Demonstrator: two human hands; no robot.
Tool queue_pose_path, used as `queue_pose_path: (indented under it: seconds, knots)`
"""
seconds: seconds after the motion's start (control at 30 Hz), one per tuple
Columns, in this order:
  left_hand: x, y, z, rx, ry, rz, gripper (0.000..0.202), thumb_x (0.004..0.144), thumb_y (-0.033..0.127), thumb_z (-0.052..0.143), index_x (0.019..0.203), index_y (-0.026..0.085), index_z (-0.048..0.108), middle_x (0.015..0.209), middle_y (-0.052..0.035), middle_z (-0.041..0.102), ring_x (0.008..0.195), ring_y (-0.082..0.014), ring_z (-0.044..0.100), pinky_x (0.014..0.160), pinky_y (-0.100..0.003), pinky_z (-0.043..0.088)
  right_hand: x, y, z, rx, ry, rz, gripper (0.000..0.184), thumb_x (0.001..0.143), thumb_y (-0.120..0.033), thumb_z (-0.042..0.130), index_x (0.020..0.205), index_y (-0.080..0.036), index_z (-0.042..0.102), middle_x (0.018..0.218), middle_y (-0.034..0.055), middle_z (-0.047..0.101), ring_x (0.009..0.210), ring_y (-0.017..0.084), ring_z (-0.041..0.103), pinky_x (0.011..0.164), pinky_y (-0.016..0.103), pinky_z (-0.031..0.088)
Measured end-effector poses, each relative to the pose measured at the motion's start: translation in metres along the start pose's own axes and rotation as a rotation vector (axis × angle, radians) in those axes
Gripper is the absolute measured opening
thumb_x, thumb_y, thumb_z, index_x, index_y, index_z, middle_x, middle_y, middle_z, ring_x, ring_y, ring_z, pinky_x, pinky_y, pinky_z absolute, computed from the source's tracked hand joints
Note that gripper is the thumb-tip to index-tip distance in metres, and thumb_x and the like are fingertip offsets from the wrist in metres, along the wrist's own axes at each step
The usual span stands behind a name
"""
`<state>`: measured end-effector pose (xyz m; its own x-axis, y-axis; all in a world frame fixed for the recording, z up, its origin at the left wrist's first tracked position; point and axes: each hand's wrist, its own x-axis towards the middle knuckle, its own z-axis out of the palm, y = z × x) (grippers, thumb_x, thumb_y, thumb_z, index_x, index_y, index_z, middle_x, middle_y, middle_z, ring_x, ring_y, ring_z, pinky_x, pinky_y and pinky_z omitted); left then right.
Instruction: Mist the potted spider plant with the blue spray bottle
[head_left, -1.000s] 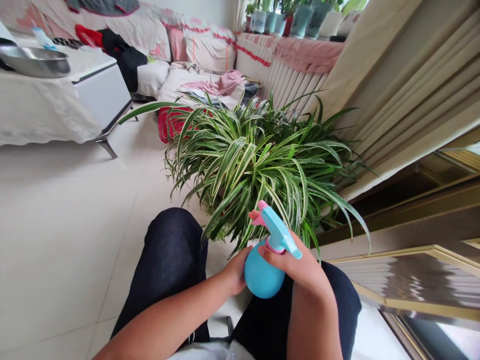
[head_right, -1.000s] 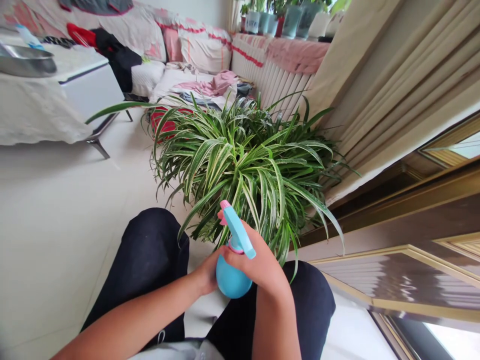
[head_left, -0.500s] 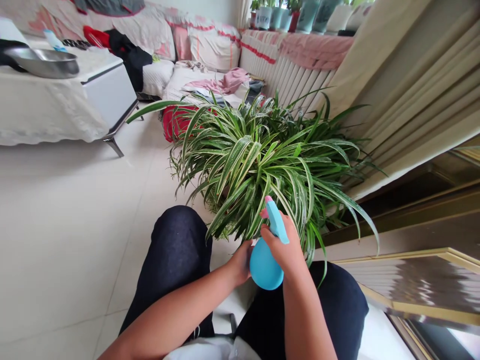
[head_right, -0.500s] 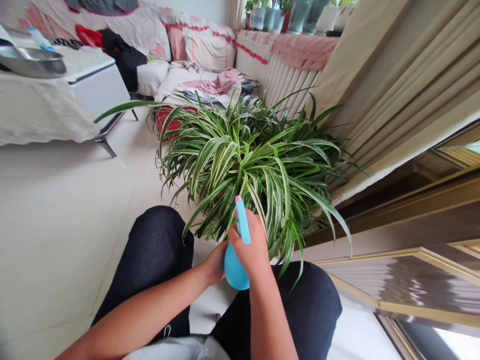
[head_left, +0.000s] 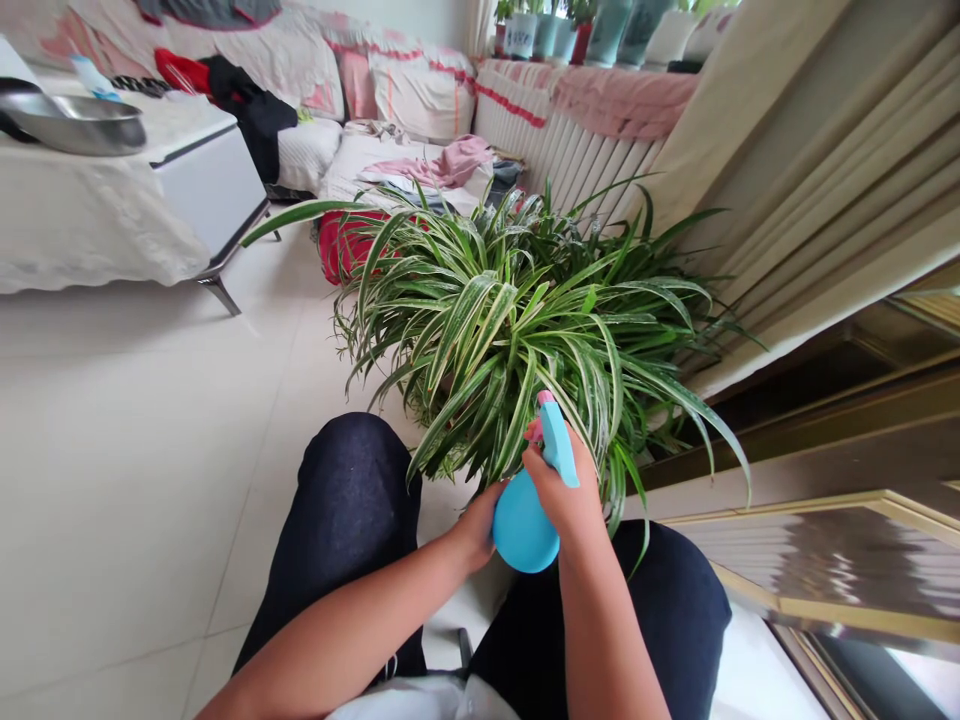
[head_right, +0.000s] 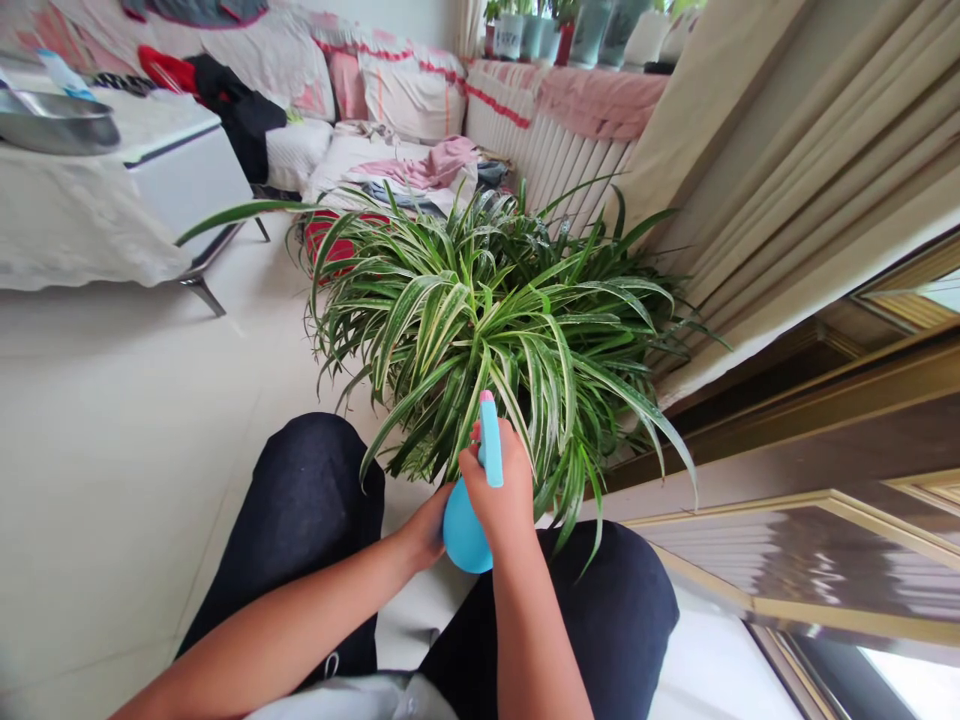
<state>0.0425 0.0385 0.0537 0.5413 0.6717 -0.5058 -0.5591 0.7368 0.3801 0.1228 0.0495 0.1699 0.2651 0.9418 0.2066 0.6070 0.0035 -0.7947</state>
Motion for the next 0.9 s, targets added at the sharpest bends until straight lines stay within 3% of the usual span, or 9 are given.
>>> queue_pose_path:
  seconds: [0.17, 0.27, 0.37, 0.47, 0.67, 0.9]
  knots:
    - [0.004, 0.000, -0.002, -0.027, -0.001, 0.036, 0.036, 0.087, 0.037, 0.055, 0.110, 0.012, 0.066, 0.103, -0.0125, 0.075, 0.113, -0.0312, 0.063, 0.098, -0.040, 0.045, -0.002, -0.004, 0.004, 0.035, -0.014, 0.006, 0.033, 0.065, -0.026, 0.050, 0.094, -0.019, 0.063, 0.092, 0.0077, 0.069, 0.068, 0.021, 0.061, 0.067, 0.037, 0.049]
    - [0.005, -0.002, -0.005, -0.023, 0.034, 0.011, 0.033, 0.090, 0.034, 0.049, 0.105, 0.010, 0.066, 0.098, -0.0124, 0.075, 0.108, -0.0299, 0.065, 0.096, -0.039, 0.046, -0.003, -0.003, 0.005, 0.091, -0.079, -0.004, 0.048, 0.068, -0.024, 0.050, 0.113, -0.017, 0.062, 0.103, 0.0087, 0.071, 0.067, 0.019, 0.062, 0.066, 0.035, 0.051]
    - [0.005, -0.002, -0.007, -0.008, 0.090, -0.016, 0.030, 0.091, 0.032, 0.044, 0.097, 0.013, 0.067, 0.087, -0.0084, 0.075, 0.100, -0.0272, 0.068, 0.093, -0.037, 0.046, -0.002, 0.001, 0.006, 0.173, -0.139, -0.045, 0.056, 0.070, -0.021, 0.050, 0.126, -0.019, 0.058, 0.114, 0.0087, 0.070, 0.083, 0.021, 0.068, 0.075, 0.035, 0.054]
    - [0.003, 0.001, -0.005, -0.015, 0.101, -0.018, 0.027, 0.090, 0.030, 0.046, 0.090, 0.014, 0.067, 0.083, -0.0071, 0.075, 0.097, -0.0269, 0.068, 0.090, -0.035, 0.048, -0.003, 0.003, 0.007, 0.218, -0.112, -0.067, 0.059, 0.070, -0.019, 0.052, 0.129, -0.020, 0.056, 0.116, 0.0084, 0.069, 0.095, 0.024, 0.068, 0.082, 0.037, 0.054]
    - [0.002, 0.003, -0.004, -0.084, 0.091, -0.027, 0.025, 0.086, 0.033, 0.050, 0.087, 0.015, 0.067, 0.082, -0.0094, 0.075, 0.097, -0.0307, 0.069, 0.088, -0.039, 0.048, -0.004, 0.005, 0.011, 0.176, 0.010, -0.129, 0.040, 0.070, -0.016, 0.052, 0.109, -0.020, 0.062, 0.105, 0.0075, 0.070, 0.091, 0.023, 0.067, 0.082, 0.038, 0.054]
    - [0.004, -0.010, -0.007, -0.207, 0.103, 0.025, 0.024, 0.087, 0.032, 0.046, 0.088, 0.018, 0.065, 0.076, -0.0048, 0.074, 0.110, -0.0294, 0.064, 0.092, -0.037, 0.046, -0.006, 0.002, 0.009, 0.115, 0.042, -0.088, 0.050, 0.074, -0.020, 0.052, 0.124, -0.020, 0.059, 0.110, 0.0093, 0.068, 0.103, 0.026, 0.066, 0.086, 0.040, 0.053]
